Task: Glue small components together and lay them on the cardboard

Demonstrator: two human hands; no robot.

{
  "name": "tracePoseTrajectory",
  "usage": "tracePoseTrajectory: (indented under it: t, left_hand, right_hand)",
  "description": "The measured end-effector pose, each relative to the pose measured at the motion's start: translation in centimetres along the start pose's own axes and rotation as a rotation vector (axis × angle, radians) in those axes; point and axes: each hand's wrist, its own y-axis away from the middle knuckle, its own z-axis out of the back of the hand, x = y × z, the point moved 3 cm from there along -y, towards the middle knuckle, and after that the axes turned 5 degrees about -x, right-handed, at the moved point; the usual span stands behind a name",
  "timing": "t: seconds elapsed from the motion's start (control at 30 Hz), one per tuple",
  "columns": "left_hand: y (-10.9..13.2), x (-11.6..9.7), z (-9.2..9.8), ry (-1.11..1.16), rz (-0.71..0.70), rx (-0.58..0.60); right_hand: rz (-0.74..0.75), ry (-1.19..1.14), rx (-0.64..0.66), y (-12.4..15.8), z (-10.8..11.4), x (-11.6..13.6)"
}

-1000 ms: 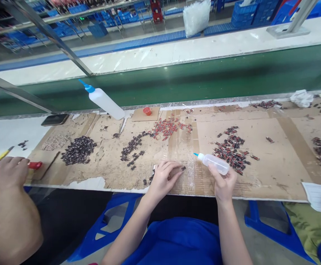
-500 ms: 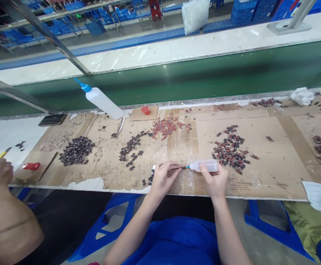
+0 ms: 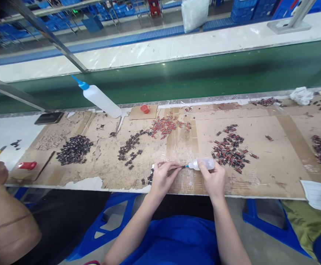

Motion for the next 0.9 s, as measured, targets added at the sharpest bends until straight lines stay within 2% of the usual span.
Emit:
tracePoseTrajectory:
  t: [0.17,0.47,0.67,0.8,0.9]
  left_hand:
    - [-0.1,0.2,0.0,0.006,0.0,0.024]
    - [0.0,-0.1,-0.1,-0.009,0.004,-0.006]
    - [0.0,0.0,-0.1,-0.018,0.019,0.004]
    - [-0.1,-0.1,-0.1,-0.017,0.04,0.044]
    - [-0.7,-0.2,0.3,0.009,0.061,0.136]
  right_hand:
    - [0.0,-0.014,-0.063,0.0,0.2,0.2]
    - [-0.002,-0.002,-0.002,-0.2,-0.2,0.9]
    - [-0.009,-0.058,-0.105,-0.2,0.4,0.1]
    - [-0.024,-0.198,-0.206,-0.5,0.8,-0.4]
    - [0.015,-0.242,-0.176,-1.1,0.4,0.0]
